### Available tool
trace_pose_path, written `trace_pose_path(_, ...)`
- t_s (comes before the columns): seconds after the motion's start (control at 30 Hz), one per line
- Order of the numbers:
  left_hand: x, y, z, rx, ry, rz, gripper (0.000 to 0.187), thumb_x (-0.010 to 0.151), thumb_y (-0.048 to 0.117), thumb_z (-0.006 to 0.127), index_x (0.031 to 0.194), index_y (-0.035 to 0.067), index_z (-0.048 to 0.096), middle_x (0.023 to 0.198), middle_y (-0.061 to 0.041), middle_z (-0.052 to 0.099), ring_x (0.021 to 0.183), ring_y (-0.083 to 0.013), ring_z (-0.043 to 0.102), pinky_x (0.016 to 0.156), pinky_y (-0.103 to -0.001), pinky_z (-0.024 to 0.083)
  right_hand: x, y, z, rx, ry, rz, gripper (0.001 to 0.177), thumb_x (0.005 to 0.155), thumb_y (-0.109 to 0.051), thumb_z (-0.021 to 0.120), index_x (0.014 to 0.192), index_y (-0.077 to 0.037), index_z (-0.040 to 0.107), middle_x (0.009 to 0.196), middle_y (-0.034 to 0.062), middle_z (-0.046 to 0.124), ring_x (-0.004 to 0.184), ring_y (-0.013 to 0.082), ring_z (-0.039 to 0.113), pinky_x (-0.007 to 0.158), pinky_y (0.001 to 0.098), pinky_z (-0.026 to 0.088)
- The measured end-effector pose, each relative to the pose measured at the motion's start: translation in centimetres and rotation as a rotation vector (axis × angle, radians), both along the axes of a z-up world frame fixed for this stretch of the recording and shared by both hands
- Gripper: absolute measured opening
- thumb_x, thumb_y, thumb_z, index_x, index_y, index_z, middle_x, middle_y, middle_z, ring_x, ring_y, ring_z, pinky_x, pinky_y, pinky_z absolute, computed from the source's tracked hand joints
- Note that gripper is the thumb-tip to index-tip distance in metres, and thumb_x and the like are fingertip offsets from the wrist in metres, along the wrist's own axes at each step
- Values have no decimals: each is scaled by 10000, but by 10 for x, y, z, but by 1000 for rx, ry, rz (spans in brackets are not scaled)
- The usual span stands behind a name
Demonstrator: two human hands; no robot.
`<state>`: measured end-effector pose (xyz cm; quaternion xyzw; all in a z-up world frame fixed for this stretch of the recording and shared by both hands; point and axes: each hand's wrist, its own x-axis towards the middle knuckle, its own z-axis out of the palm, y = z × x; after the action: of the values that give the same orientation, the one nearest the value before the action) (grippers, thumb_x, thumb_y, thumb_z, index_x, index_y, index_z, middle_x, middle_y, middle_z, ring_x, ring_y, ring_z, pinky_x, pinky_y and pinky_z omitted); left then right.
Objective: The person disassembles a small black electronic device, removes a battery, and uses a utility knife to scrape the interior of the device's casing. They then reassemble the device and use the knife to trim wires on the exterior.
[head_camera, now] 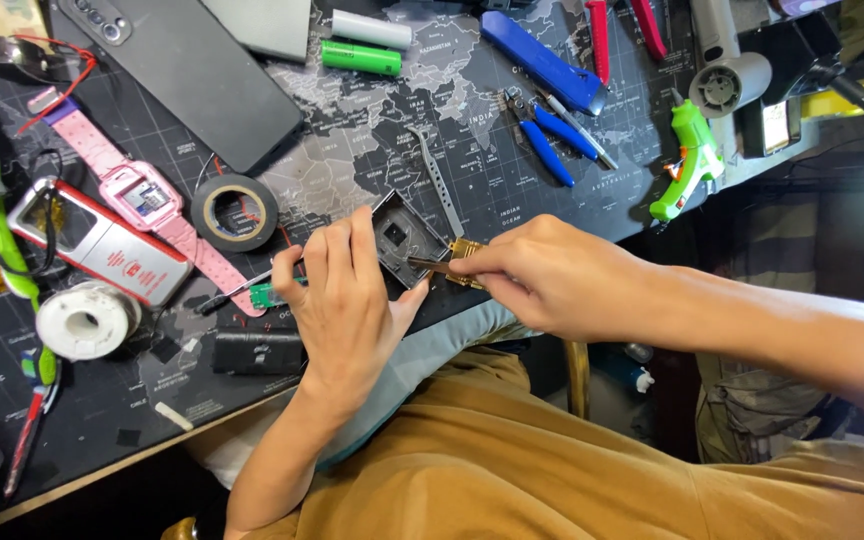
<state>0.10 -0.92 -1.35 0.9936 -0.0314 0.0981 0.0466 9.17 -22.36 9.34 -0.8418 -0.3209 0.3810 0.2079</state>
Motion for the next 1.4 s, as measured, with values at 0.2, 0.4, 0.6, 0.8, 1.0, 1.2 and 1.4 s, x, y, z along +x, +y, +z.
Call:
trace_pose_path(0.2,-1,0,-2,-28,-26,-12,971,769,836,863,1412,136,663,1211,24,657,1179,-175,638,1140,-398,284,-8,-5,-6,101,-53,-31,370,1041,-77,584,1356,-21,769,1181,133,861,988,329,826,837,423,638)
trace_pose_path(0.4,-2,0,1,-66,-55,-27,970,800,830,857,1402,96,656,1172,-19,628,1155,-220,622,1114,-408,308,-18,-14,-28,202,-134,-63,377,1038,-69,601,1374,-45,770,1241,130,845,1019,323,825,867,415,622)
trace_pose_path(0.6,-4,-7,-16,-230,-276,-42,945,745,715,988,1310,16,699,1110,-111,635,1110,-278,609,1132,-458,301,-33,-24,10,255,-39,-235,297,1035,-47,618,1252,11,813,1084,246,856,1004,430,830,868,474,649)
trace_pose_path(0.8,-7,-4,-26,-181,-278,-97,1048,685,699,1005,1399,4,681,1191,-124,646,1177,-288,590,1139,-487,239,-41,-54,6,399,-305,-346,340,1029,-22,659,1342,-29,793,1151,228,837,1002,426,801,827,489,634)
trace_pose_path(1.0,-14,-4,-16,-143,-272,-127,1096,795,734,930,1488,-63,636,1434,-210,613,1320,-367,537,1172,-534,241,-21,-90,-67,406,-503,-428,336,1094,-45,673,1414,-51,778,1134,129,832,960,338,783,778,391,606)
trace_pose_path(1.2,-11,5,-6,-200,-294,-370,769,786,486,994,1339,52,683,1524,-314,567,1376,-504,579,1123,-594,432,-5,-97,-104,181,-1139,-176,237,1052,-244,802,1285,-218,835,1292,4,682,1146,275,626,872,400,485)
trace_pose_path(1.4,5,17,-21,-158,-287,-484,566,708,483,1000,1134,190,770,1575,-210,597,1428,-454,586,1066,-527,498,7,-79,-125,297,-1187,-226,165,1041,-279,795,1200,-246,824,1308,-45,701,1308,212,575,1039,398,361)
